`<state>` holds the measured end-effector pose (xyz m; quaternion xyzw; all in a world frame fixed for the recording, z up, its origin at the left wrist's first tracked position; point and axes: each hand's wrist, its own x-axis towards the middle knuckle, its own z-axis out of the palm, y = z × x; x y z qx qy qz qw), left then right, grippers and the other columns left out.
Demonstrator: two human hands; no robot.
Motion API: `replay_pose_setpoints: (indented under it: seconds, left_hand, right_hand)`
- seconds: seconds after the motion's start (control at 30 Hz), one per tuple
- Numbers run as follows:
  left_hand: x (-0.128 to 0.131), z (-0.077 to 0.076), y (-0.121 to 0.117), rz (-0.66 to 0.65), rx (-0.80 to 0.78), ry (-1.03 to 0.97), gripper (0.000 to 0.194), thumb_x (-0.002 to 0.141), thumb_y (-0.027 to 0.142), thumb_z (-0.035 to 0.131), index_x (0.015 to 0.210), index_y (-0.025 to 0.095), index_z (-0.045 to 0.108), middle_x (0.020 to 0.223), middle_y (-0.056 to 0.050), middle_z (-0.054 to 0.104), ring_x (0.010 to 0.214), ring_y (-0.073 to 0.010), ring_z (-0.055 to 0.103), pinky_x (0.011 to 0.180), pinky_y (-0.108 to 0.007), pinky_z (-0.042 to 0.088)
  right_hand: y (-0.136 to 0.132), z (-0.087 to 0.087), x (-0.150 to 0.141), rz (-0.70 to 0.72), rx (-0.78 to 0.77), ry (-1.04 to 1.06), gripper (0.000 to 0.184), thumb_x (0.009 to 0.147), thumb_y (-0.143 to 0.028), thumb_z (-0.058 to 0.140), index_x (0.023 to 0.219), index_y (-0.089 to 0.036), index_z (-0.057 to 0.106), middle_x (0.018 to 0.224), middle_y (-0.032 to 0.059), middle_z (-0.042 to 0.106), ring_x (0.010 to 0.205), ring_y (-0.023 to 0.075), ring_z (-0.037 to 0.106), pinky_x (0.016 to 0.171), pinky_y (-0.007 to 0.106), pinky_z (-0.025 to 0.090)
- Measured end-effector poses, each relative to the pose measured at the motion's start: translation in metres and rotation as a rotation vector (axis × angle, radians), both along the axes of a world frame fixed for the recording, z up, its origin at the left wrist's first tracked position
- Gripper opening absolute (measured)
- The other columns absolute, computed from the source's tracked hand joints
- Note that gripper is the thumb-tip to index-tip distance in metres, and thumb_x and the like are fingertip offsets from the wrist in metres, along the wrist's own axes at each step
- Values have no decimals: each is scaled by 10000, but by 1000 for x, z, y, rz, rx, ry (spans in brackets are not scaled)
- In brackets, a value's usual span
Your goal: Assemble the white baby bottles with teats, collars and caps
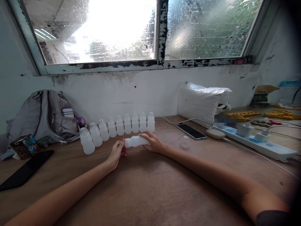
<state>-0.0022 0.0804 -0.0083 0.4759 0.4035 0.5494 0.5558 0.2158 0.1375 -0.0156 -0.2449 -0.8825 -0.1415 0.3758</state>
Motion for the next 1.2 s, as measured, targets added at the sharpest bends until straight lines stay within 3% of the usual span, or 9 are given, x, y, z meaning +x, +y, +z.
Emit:
replay_pose_setpoints:
  seconds: [0.33, 0.53, 0.77, 0.93, 1.1, 1.2]
  left_hand:
    - [1, 0, 0, 23, -4, 10, 380, 682, 518, 578, 696, 169, 428, 587, 54, 474, 483, -65, 489, 436, -174, 385]
    - [1, -1, 0, 24, 33, -5, 334, 688, 474, 594, 748, 172, 466, 652, 44, 480, 505, -63, 483, 444, -177, 384]
    - [-3, 3, -2, 40, 110, -25, 275, 668, 255, 635, 915, 202, 526, 932, -17, 546, 790, -116, 535, 643, -205, 434]
    - [-1, 2, 0, 83, 83, -44, 244, 704, 349, 596, 856, 166, 542, 881, -28, 551, 787, -129, 534, 672, -228, 433]
    - [-2, -2, 3, 127, 92, -49, 292, 621, 247, 672, 867, 173, 534, 946, -29, 541, 852, -128, 532, 745, -226, 428]
    - [-3, -2, 5, 147, 52, -76, 275, 667, 291, 639, 894, 184, 524, 962, -29, 535, 857, -121, 541, 747, -223, 433]
  right_hand:
    - [3, -3, 2, -7, 83, -22, 513, 700, -179, 536, 1199, -191, 420, 1064, 123, 448, 961, 230, 488, 804, 350, 458]
    - [1, 0, 1, 20, -13, 13, 529, 711, -186, 549, 1203, -187, 354, 1062, 116, 487, 981, 233, 493, 817, 375, 456]
    - [1, 1, 0, 37, -72, 32, 457, 717, -198, 564, 1129, -169, 369, 1019, 115, 518, 947, 224, 509, 794, 357, 464]
    - [2, -1, 0, 29, -72, 20, 470, 700, -173, 569, 1128, -158, 376, 1037, 119, 512, 962, 226, 499, 815, 361, 452]
    - [2, 0, 0, 29, -71, -14, 472, 695, -160, 560, 1132, -168, 381, 1037, 115, 514, 953, 230, 502, 806, 375, 449]
    - [2, 1, 0, 26, -62, -27, 475, 700, -164, 559, 1139, -162, 376, 1046, 121, 514, 964, 233, 499, 802, 372, 449]
